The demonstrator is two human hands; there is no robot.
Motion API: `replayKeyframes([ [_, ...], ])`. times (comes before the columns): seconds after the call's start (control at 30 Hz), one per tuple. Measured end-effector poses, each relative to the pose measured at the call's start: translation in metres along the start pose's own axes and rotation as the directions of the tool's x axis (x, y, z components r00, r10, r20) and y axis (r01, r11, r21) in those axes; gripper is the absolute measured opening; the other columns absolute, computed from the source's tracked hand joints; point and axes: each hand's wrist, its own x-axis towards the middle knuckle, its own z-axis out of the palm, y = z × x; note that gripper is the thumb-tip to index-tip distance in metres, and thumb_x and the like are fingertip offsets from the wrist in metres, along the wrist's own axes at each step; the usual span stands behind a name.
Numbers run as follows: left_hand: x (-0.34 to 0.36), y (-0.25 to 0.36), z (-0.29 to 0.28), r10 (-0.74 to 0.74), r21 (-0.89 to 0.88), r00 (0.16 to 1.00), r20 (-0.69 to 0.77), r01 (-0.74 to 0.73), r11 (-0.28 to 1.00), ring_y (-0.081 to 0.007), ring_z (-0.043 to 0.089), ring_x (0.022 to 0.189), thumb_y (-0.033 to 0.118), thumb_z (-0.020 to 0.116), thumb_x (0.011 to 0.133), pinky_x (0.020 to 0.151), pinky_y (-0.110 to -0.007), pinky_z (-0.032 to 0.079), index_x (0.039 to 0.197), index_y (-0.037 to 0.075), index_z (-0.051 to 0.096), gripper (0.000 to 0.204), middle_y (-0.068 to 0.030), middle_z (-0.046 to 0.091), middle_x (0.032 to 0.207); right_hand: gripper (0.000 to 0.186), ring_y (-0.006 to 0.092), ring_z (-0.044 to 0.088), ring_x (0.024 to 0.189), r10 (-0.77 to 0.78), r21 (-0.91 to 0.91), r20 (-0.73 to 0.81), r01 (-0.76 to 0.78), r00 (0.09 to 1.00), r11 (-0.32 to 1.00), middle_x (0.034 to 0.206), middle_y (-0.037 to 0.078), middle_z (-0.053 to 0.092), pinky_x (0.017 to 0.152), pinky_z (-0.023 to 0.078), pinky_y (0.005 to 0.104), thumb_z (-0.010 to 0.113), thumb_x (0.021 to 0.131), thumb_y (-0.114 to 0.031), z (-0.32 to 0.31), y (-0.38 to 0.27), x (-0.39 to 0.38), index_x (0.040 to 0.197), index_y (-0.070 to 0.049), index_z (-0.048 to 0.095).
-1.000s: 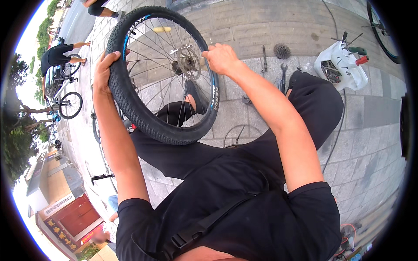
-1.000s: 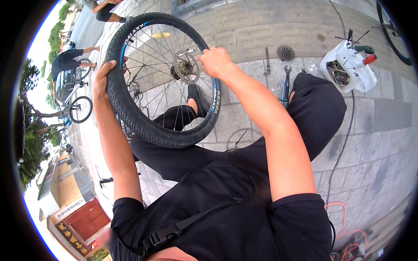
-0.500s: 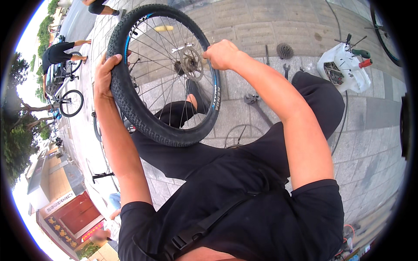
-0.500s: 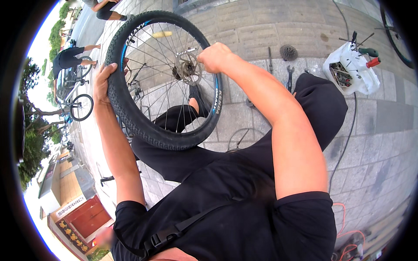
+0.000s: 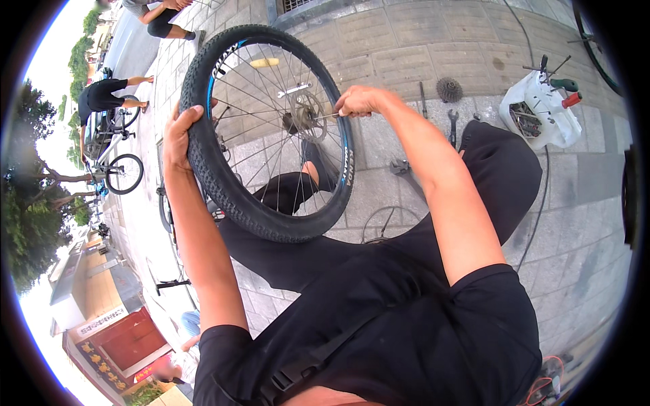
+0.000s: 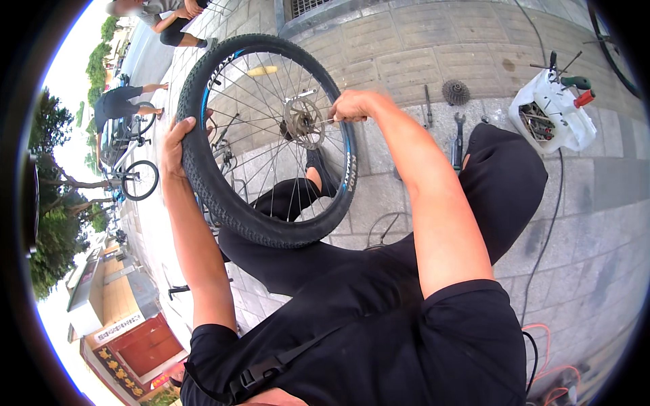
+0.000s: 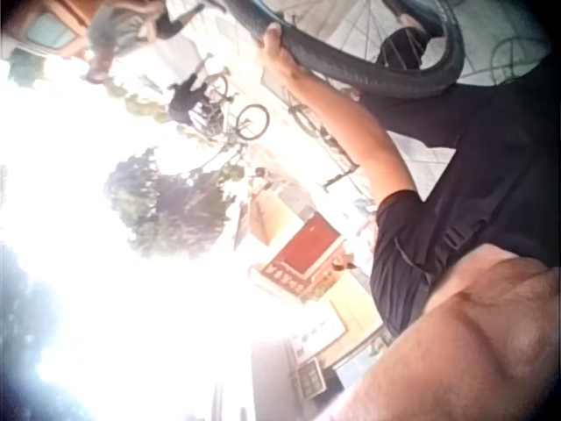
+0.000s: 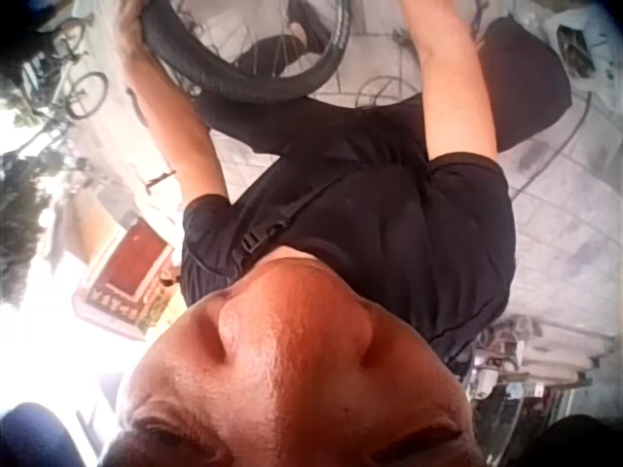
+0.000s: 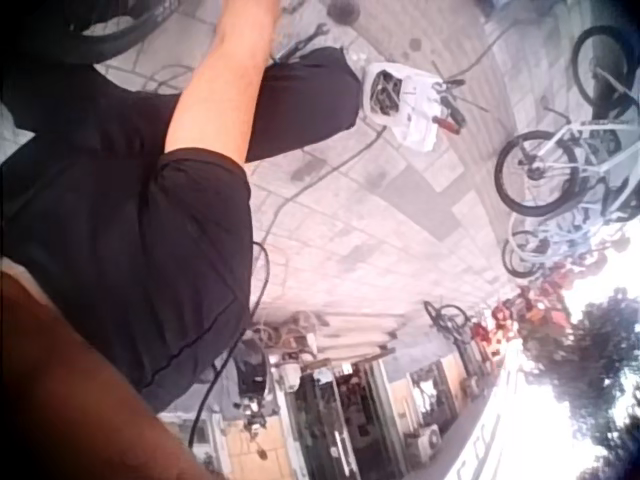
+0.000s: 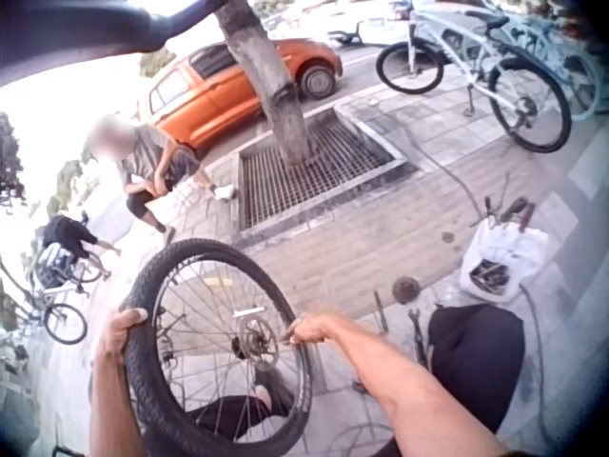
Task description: The person removes a cassette from a bicycle wheel, then uses a spoke wrench to adjust the spokes on the wheel. The person works on the wheel while sitting on the sidewalk.
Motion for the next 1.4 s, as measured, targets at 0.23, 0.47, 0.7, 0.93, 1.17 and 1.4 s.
replayKeyframes([
  [0.23,0.004,-0.007,-0.005,-0.021,-0.010,0.999,-0.027,0.020,1.000,-0.0154,0.069,0.070,0.013,0.065,0.087,0.059,-0.026,0.058,0.130,-0.005,0.057,0.047,-0.0174,0.073,0.108,0.032,0.0077,0.039,0.048,0.017,0.424,0.005,-0.017,1.000,0.906,0.069,-0.002,0.055,0.043,0.031,0.0277,0.065,0.091,-0.014,0.031,0.019,-0.005,0.121,-0.010,0.073],
  [0.47,0.011,-0.013,-0.018,-0.009,-0.006,1.000,0.016,0.009,1.000,-0.0188,0.072,0.073,0.014,0.063,0.092,0.055,-0.025,0.060,0.131,-0.004,0.056,0.044,-0.0203,0.072,0.110,0.034,0.0056,0.036,0.051,0.102,0.573,-0.010,-0.078,0.995,0.816,0.070,-0.004,0.051,0.042,0.027,0.0248,0.060,0.096,-0.016,0.053,0.009,-0.018,0.128,-0.012,0.069],
  [0.7,0.009,-0.010,-0.013,0.003,-0.009,1.000,0.030,-0.002,1.000,-0.0168,0.070,0.070,0.013,0.064,0.091,0.050,-0.025,0.059,0.129,-0.006,0.056,0.043,-0.0194,0.072,0.108,0.034,0.0080,0.036,0.050,0.158,0.375,-0.090,-0.114,0.983,0.920,0.070,-0.002,0.052,0.041,0.026,0.0277,0.061,0.093,-0.021,0.049,0.007,-0.025,0.125,-0.015,0.070],
  [0.93,0.015,-0.014,-0.017,0.001,-0.028,0.999,0.039,0.000,1.000,-0.0190,0.072,0.072,0.014,0.064,0.091,0.052,-0.026,0.060,0.128,-0.005,0.057,0.043,-0.0200,0.072,0.109,0.041,0.0255,0.071,0.099,-0.110,-0.054,-0.305,0.098,0.946,0.994,0.108,0.015,0.075,0.084,0.056,0.0400,0.062,0.087,-0.023,0.043,0.017,-0.023,0.124,-0.012,0.074],
  [1.17,0.037,-0.009,-0.025,-0.058,-0.032,0.997,0.043,0.060,0.998,-0.0217,0.073,0.071,0.015,0.064,0.092,0.049,-0.029,0.060,0.126,-0.006,0.059,0.041,-0.0198,0.073,0.107,0.034,0.0323,0.065,0.117,-0.402,-0.542,-0.471,0.102,0.785,0.834,0.118,0.013,0.071,0.103,0.049,0.0455,0.056,0.091,-0.019,0.045,-0.002,-0.034,0.118,-0.021,0.077],
  [1.4,0.055,0.000,-0.018,-0.114,-0.048,0.993,0.006,0.115,0.992,-0.0234,0.073,0.068,0.018,0.067,0.091,0.050,-0.030,0.061,0.119,-0.007,0.063,0.037,-0.0199,0.074,0.106,0.029,0.0239,0.061,0.101,-0.791,-0.879,-0.337,0.130,0.511,0.458,0.097,0.004,0.063,0.089,0.047,0.0409,0.065,0.085,-0.013,0.038,0.004,-0.016,0.109,-0.023,0.078],
])
